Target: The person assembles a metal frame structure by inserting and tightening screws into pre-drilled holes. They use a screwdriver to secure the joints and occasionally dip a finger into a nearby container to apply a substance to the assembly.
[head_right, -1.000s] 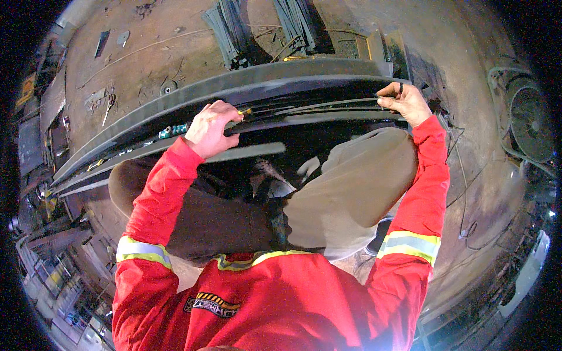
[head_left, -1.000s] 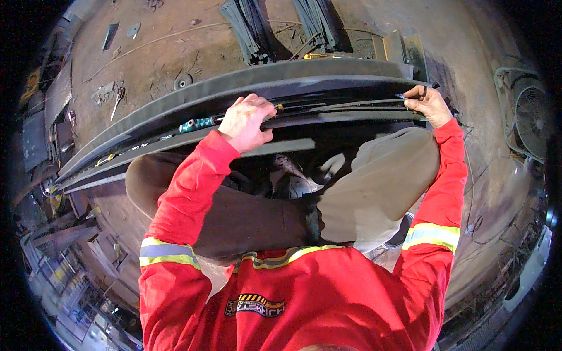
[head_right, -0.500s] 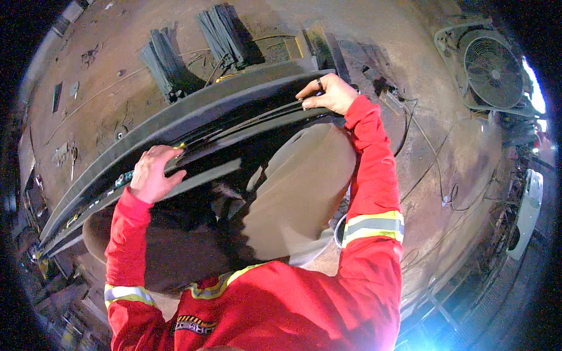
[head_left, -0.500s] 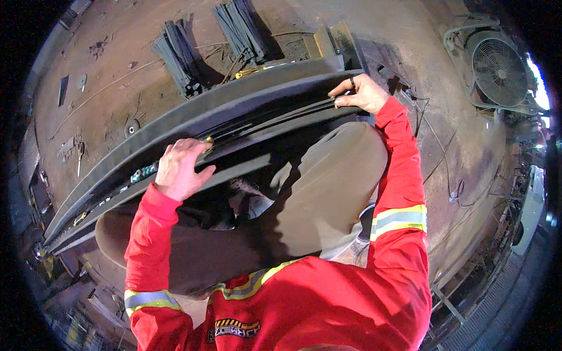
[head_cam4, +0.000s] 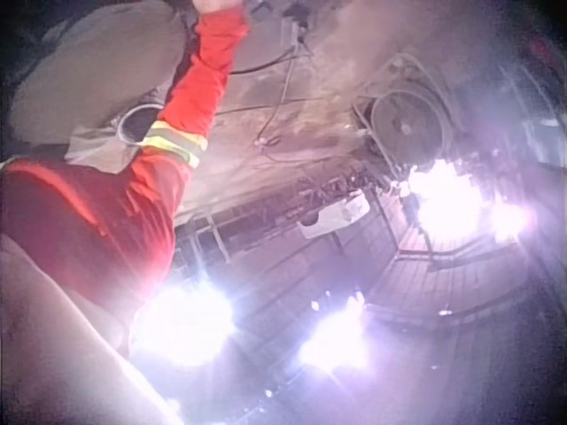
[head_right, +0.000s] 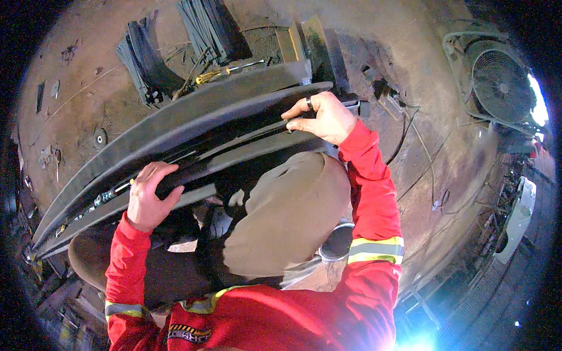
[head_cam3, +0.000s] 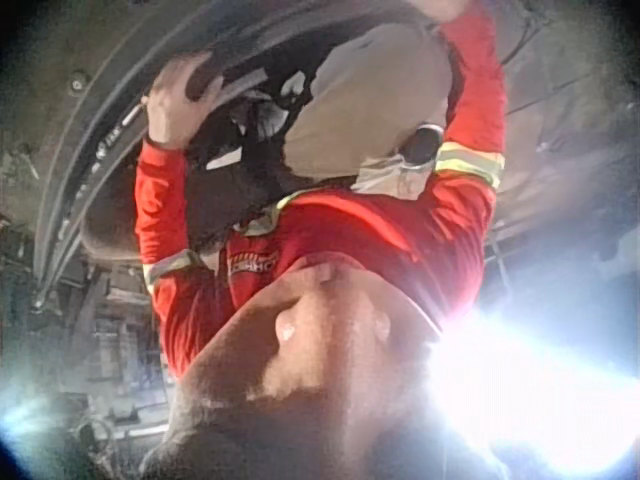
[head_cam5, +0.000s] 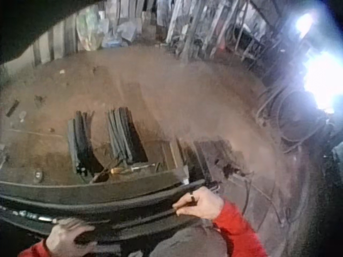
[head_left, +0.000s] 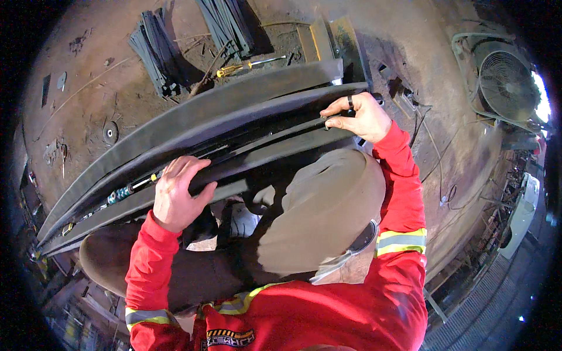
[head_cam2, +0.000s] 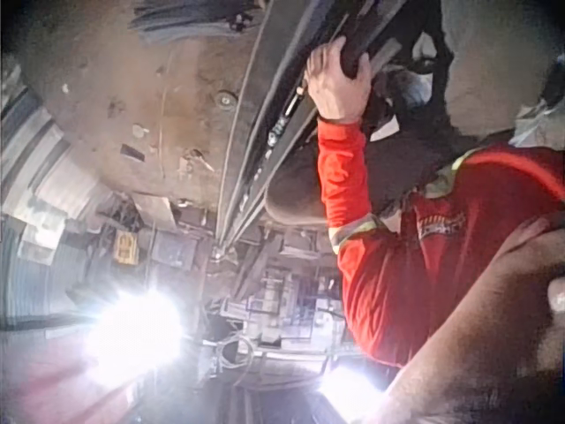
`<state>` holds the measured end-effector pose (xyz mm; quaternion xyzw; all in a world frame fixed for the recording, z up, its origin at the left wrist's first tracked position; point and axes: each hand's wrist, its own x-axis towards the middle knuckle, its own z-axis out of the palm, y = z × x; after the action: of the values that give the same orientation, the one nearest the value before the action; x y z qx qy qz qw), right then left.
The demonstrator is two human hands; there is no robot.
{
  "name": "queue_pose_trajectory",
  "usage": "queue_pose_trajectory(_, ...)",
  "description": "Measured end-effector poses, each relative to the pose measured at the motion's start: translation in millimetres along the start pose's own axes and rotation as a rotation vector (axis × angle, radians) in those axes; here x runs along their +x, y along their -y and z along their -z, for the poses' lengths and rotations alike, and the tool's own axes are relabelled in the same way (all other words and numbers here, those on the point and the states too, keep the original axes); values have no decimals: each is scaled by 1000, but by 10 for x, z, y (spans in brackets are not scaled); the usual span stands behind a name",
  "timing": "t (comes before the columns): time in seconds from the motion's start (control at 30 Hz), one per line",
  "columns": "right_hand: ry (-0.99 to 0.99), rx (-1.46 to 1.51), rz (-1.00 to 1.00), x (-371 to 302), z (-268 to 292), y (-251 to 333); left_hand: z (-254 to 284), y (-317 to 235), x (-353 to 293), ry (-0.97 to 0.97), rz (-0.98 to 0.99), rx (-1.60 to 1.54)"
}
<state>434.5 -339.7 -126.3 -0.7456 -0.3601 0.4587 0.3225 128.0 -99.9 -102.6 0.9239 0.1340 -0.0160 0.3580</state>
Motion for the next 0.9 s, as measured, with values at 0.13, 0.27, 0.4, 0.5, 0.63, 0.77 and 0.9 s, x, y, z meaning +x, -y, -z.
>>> queue_pose_trajectory(0.13,-37,83,78,-19,-6,-80,-8,43,19,16,5,-19)
queue_pose_trajectory(0.27,-10,25,104,-15,6,-74,-5,37,12,15,1,-8)
queue_pose_trajectory(0.4,16,-46,140,-12,-9,-110,-22,30,12,7,-5,14)
queue_pose_trajectory(0.5,71,-47,164,-22,28,-113,-39,55,-25,-1,-13,52)
queue_pose_trajectory(0.63,84,-189,275,-138,69,-16,-58,10,-40,-26,-21,59)
queue_pose_trajectory(0.77,109,-254,265,-145,99,31,-77,-15,-62,-59,-29,81)
queue_pose_trajectory(0.9,93,-242,252,-145,55,39,-113,-32,-49,-75,-42,131)
